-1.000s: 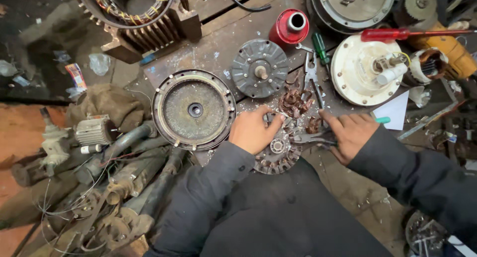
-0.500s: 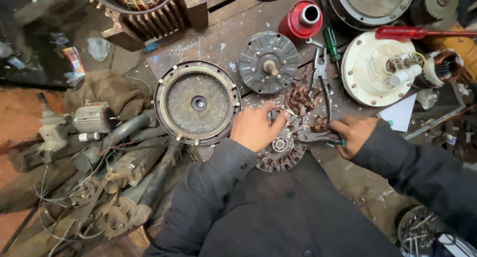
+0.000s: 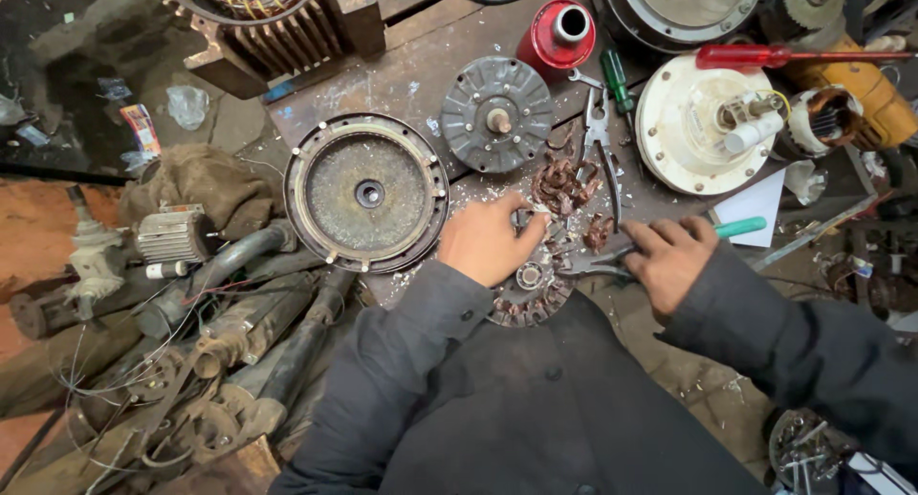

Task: The person uses pliers to pull and cut copper wire coils from a circular metal rotor component. They systematically remove the wire from the slots of the rotor, placing the extracted copper pieces onto the workbench. The person rotates the rotor to access different sections of the winding during the process.

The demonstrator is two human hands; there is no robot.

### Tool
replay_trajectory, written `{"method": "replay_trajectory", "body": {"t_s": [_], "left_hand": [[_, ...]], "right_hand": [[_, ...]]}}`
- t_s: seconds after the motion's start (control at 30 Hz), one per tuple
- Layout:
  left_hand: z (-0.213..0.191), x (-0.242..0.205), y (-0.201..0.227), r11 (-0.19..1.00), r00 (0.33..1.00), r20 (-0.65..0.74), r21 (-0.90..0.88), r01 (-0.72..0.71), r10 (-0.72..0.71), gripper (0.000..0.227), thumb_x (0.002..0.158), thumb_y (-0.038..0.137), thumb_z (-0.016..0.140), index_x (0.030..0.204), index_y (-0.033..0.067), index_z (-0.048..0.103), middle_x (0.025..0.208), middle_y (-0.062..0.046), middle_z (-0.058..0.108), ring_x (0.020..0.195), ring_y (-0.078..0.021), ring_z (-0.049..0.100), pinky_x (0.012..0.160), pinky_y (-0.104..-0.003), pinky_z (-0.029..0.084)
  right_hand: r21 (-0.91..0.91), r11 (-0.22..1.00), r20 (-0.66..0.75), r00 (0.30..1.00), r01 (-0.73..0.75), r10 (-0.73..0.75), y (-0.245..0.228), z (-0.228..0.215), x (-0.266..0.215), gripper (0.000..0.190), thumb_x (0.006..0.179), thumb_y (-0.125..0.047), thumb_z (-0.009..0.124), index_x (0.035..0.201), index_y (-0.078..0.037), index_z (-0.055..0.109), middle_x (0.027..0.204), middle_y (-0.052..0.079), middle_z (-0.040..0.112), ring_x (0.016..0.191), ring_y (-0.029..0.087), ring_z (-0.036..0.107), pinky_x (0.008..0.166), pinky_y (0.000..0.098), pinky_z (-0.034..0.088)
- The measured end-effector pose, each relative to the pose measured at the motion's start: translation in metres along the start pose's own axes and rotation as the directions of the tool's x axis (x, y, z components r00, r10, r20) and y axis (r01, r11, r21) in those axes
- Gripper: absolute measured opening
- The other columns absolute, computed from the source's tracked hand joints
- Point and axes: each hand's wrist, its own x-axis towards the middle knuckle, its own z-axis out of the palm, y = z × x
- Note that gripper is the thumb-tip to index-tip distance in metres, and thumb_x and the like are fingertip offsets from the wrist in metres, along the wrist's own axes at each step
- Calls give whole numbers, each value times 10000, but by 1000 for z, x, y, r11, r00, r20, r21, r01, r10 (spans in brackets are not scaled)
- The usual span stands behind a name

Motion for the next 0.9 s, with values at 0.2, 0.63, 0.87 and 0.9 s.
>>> {"method": "replay_trajectory", "body": {"t_s": [0.2, 0.63, 0.87, 0.9], "left_hand": [[-2, 2, 0, 995, 999, 47, -96, 27, -22, 376, 846, 495, 693, 980, 158, 793, 657, -139, 720, 673, -383, 714, 650, -501, 563], [8, 8, 5, 993, 979, 167, -62, -105, 114, 441, 841, 490, 710, 1027, 99, 796, 712, -175, 726, 744, -393, 719, 738, -497, 572], [-1, 2, 0, 989, 992, 117, -145, -17, 35, 455, 830, 508, 726, 1021, 99, 786, 747, -203, 724, 770, -398, 725, 742, -482, 567], [-3, 1, -1, 987, 995, 98, -159, -9, 25, 455, 837, 509, 728, 1019, 95, 784, 741, -207, 718, 768, -400, 723, 744, -481, 564]], "right_hand": [[345, 938, 283, 956, -25, -78, 15, 21, 8, 457, 639, -126, 686, 1093, -139, 734, 1166, 66, 645, 1040, 312, 635, 913, 439, 523], [500, 863, 6, 996, 76, -91, 17, 108, -20, 400, 548, -103, 726, 945, -97, 676, 1072, 88, 650, 963, 329, 655, 779, 435, 567], [338, 940, -42, 998, 51, -39, 3, 43, -24, 373, 598, -69, 681, 970, -76, 679, 1215, 87, 659, 969, 305, 648, 825, 429, 544], [317, 945, -94, 994, 80, -53, 1, 37, -22, 365, 594, -56, 669, 958, -72, 679, 1269, 92, 662, 955, 306, 649, 815, 433, 542]]}}
